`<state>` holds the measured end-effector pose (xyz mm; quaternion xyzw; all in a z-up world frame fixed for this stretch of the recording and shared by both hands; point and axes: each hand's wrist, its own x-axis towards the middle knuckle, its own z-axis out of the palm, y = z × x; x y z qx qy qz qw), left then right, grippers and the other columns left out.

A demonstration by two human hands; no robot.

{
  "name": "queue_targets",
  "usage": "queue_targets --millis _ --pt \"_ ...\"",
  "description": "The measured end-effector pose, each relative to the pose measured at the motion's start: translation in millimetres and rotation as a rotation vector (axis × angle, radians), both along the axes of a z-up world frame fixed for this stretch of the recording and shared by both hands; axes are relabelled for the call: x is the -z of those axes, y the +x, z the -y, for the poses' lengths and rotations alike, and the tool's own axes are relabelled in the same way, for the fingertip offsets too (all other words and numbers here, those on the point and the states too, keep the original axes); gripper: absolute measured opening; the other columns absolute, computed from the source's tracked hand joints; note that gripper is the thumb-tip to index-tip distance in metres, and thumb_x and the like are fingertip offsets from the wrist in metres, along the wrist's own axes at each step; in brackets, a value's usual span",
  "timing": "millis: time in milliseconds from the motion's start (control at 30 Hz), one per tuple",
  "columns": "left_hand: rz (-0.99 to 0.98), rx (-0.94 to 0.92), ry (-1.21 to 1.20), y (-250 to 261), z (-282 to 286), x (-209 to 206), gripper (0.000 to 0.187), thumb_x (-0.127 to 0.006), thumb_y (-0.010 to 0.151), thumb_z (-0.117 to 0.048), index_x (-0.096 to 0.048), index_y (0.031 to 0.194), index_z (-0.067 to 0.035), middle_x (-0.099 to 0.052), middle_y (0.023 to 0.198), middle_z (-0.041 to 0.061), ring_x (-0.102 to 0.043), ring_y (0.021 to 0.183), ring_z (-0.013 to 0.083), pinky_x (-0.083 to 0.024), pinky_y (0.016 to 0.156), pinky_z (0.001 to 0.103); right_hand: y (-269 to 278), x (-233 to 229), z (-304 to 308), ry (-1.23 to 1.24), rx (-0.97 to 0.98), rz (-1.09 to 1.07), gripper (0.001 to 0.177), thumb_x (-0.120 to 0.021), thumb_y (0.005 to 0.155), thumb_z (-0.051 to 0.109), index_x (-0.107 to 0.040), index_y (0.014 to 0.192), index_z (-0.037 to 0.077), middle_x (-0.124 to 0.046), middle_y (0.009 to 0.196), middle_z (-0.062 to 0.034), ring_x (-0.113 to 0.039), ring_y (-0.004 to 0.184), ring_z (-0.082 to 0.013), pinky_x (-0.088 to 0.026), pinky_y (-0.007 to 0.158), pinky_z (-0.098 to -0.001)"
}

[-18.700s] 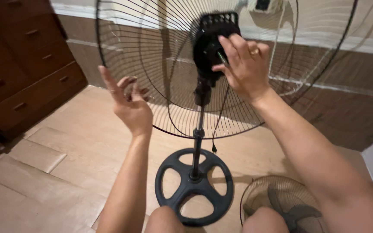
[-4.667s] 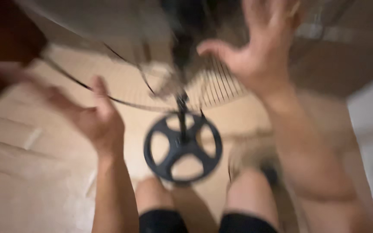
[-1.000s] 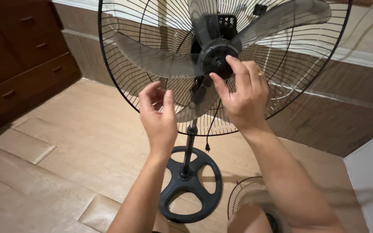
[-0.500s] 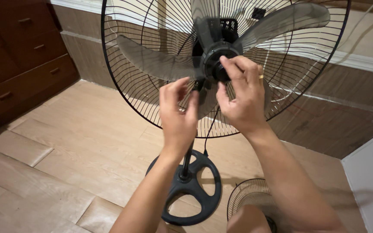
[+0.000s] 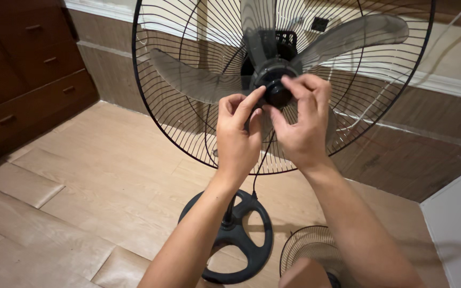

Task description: The person reassembles a standing electric fan by hand. They attach the fan blade to the motor shaft, secure it with a nut, then attach the front protective cage and plug the fan in.

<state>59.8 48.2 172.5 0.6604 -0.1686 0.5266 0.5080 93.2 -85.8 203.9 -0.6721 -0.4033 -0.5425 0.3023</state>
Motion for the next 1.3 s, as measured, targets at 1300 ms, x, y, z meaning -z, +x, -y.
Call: queue_targets --millis 1300 --pt "-0.101 -0.156 -0.326 -4 -20 30 0.033 -0.072 0.096 -0.013 -0.055 0.122 0.0 -0.049 0.114 0.01 -0.053 0.104 0.0216 -0.046 0.094 0.034 -7 -4 1 -0.047 0.071 -0.009 0.054 -0.091 0.088 0.002 -0.065 0.134 0.009 -0.057 0.127 -0.0078 -0.053 0.114 -0.0248 -0.043 0.101 -0.0365"
